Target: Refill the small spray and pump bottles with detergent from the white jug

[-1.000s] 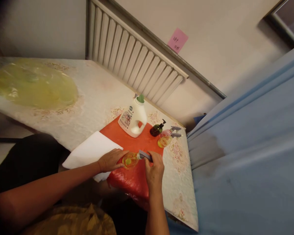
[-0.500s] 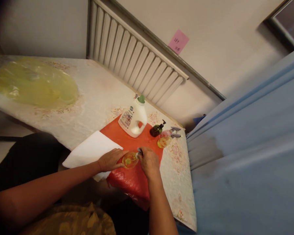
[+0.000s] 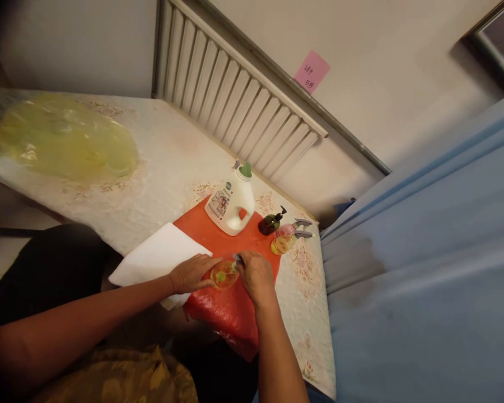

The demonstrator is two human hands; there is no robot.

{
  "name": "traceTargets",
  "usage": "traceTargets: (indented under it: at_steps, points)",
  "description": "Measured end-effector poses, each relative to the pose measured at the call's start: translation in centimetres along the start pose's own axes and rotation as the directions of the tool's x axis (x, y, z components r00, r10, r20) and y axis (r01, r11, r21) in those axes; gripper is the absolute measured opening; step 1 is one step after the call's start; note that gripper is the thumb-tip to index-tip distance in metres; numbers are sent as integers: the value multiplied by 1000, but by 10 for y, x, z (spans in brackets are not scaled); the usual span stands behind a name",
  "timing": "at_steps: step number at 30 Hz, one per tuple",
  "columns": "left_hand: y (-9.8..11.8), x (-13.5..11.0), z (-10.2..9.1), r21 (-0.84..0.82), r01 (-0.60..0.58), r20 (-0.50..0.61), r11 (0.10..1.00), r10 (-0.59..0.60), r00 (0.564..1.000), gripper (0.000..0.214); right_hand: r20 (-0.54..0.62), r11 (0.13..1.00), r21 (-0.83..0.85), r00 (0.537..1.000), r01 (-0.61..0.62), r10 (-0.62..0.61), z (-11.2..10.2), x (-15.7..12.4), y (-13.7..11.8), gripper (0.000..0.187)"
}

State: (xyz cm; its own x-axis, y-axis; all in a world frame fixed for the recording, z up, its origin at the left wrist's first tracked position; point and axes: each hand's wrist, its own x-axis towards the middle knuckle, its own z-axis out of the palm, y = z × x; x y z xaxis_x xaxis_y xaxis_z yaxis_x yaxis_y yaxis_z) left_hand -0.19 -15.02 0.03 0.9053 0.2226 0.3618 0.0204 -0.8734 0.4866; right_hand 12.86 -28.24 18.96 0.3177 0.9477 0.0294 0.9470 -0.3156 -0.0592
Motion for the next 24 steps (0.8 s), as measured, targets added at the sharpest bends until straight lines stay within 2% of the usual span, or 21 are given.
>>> traceTargets:
  at_steps: [6,17,24]
  points:
    - [4,-1,-5,-3,18,-1,1000,-18,1000,68,23,999,-37,1000,5,-4,-3,-1,-5,18]
    - [5,-1,-6,-3,3,-28,1000,-3,1000,68,56,996,-85,998,6,-2,6,1,-5,15]
    - [7,0,-8,7,-8,-31,1000,8,999,64,43,976,-206,996,-65,75,10,2,-11,23]
